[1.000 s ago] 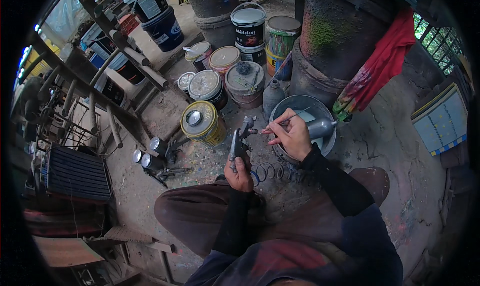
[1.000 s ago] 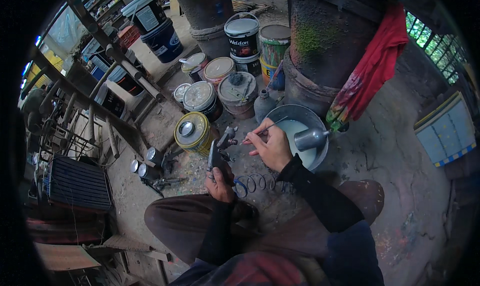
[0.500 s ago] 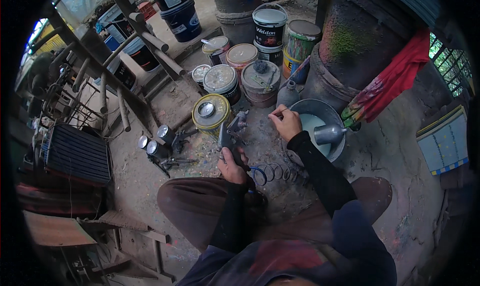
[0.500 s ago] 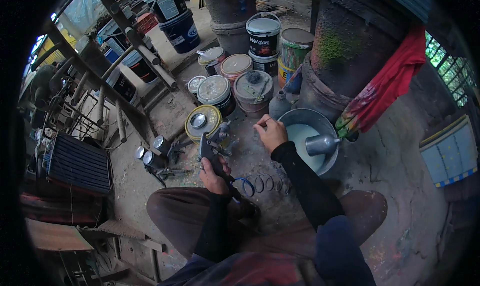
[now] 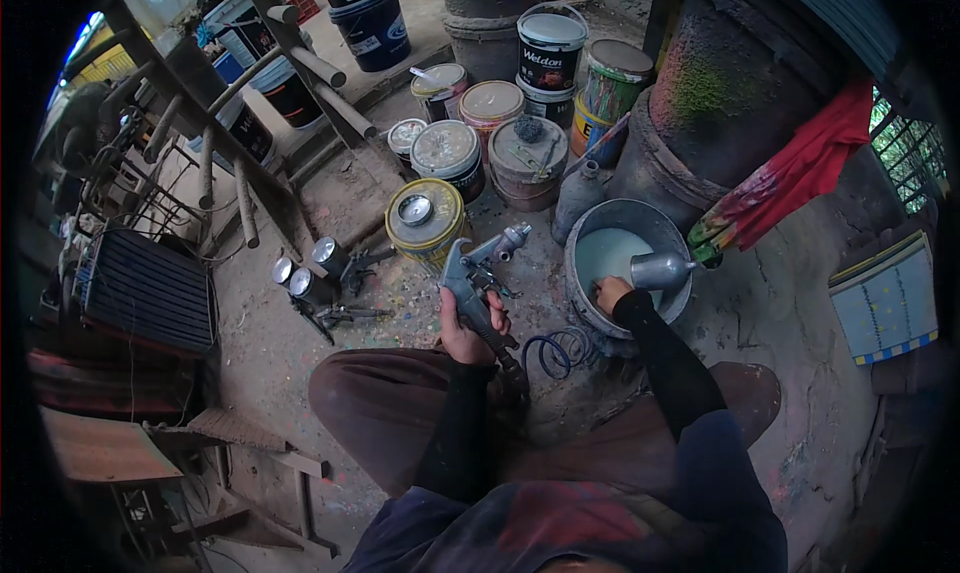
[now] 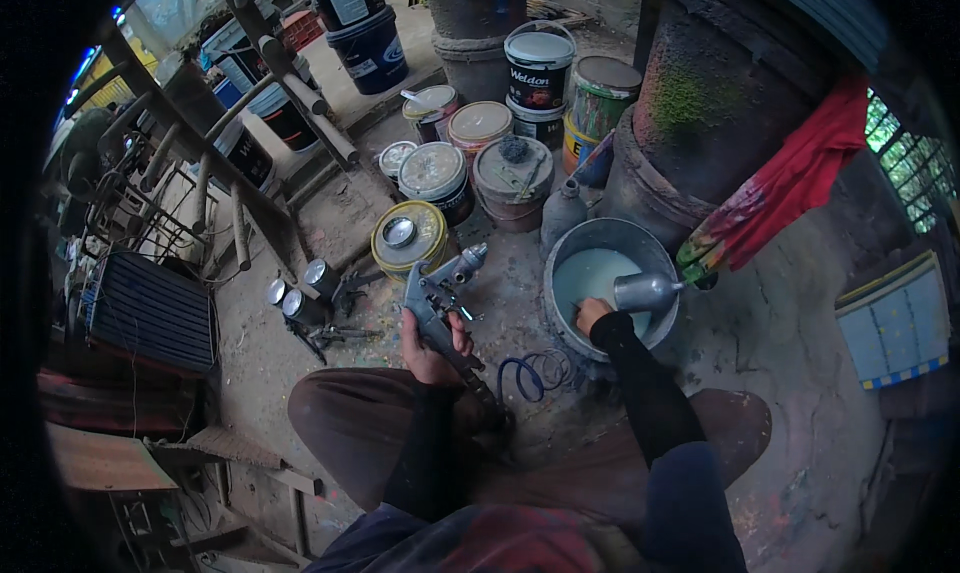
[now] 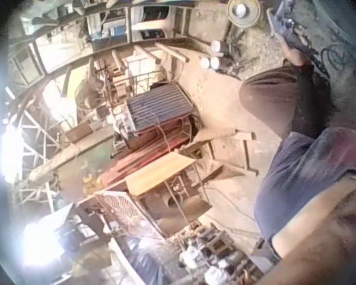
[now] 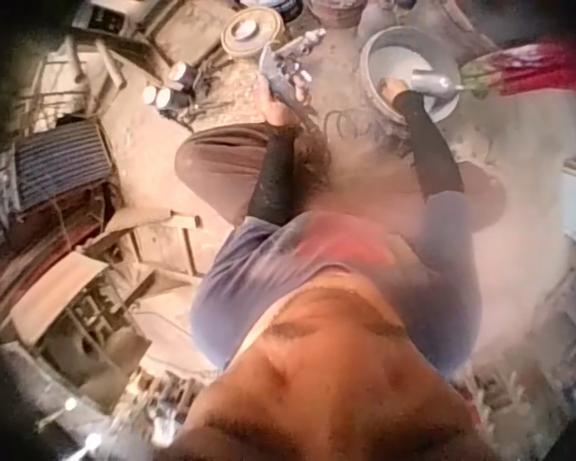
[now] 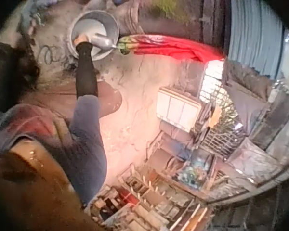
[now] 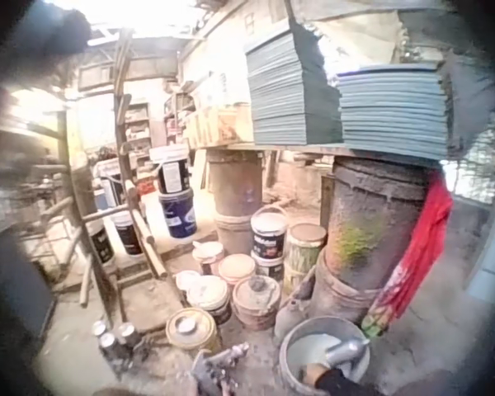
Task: The person sits on the floor and cleans a spray gun by repeatedly dipping it into a bucket of liquid and spraying the floor to flush out the nozzle. They also use a small tool to manually clean the nozzle tip.
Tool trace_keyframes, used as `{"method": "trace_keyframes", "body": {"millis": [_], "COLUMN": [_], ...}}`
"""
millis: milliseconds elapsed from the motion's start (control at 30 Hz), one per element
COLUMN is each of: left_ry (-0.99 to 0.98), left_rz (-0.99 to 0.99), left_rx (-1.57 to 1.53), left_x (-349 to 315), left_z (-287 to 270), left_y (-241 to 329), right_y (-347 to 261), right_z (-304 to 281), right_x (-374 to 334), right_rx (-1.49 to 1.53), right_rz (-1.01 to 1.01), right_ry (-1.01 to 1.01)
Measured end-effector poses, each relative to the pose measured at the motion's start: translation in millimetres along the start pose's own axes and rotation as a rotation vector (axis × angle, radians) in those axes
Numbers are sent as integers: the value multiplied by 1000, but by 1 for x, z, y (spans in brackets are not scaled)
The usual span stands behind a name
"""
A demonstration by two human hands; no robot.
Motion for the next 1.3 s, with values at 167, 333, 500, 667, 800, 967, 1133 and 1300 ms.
{"method": "trace_keyframes", "body": {"millis": [167,333,500,667,800,967,1133,1300], "left_ry": [32,-21,23,5,32,73,113,77], "left_rz": [-10,-95,-142,-220,-222,-263,-366,-427], "left_rx": [-3,-32,-55,-51,-63,-40,20,82], "left_x": [-2,7,9,16,14,21,32,35], "left_z": [-3,0,-2,-3,1,-1,8,25], "left_y": [-1,-19,-28,-43,-48,-61,-96,-127], "right_y": [26,45,39,38,26,16,-56,-74], "right_z": [38,42,37,38,26,-37,-160,-185], "right_x": [5,12,8,14,17,0,-42,-53], "right_rx": [-45,-71,-3,24,-50,1116,1273,1123], "right_rz": [102,-4,152,98,-56,266,83,65], "right_ry": [-152,-139,-88,-124,-3,21,-26,22]}}
Point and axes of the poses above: each hand's wrist, its own x-axis towards the middle knuckle, its own z-axis out of the palm, y = z × x, the point moved 8 cm from there along x, towards the middle knuckle, and after that the axes turned 10 degrees about -z, right-handed, at the moved point
